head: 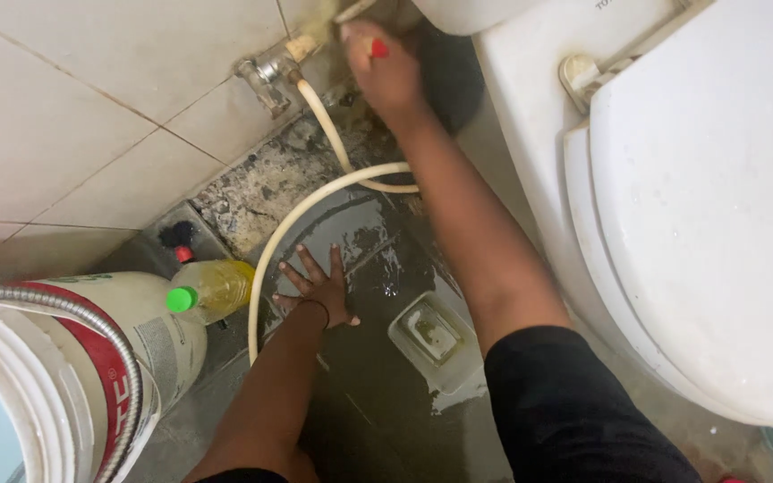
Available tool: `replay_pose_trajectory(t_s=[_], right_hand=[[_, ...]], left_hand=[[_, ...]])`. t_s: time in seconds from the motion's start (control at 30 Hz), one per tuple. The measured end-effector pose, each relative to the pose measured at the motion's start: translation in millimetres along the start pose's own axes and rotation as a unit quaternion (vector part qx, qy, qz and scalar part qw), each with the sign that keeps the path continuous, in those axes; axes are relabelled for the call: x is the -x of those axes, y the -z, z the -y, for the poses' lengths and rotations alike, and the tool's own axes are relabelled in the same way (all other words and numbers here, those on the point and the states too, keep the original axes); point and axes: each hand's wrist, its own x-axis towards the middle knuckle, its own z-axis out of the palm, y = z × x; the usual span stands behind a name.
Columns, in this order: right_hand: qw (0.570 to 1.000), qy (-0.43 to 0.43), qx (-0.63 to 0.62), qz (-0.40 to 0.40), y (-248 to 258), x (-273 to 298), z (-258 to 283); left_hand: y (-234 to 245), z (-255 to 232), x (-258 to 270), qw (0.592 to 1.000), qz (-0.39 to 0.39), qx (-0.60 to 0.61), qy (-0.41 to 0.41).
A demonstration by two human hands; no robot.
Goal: Scrubbing the base and exterior of a toilet with a brush and cleaning solution.
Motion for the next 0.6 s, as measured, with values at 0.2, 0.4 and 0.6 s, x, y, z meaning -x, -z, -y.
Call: replay_pose_trajectory(t_s=[0.2,0.4,0.6], right_hand=[[0.999,-0.028,0.043,-0.005,7,-8,6],[0.998,-0.057,0.038,-0.009,1,-7,47],[0.994,-0.090,0.007,0.065,-4,-15,76]], left_hand=[[-1,0,-2,1.000,-0.005,0.006,-0.009],[-2,-1,0,1.000,-0.007,0.006,0.005],[-1,-1,2,1.000,0.001,0.019,-0.003]])
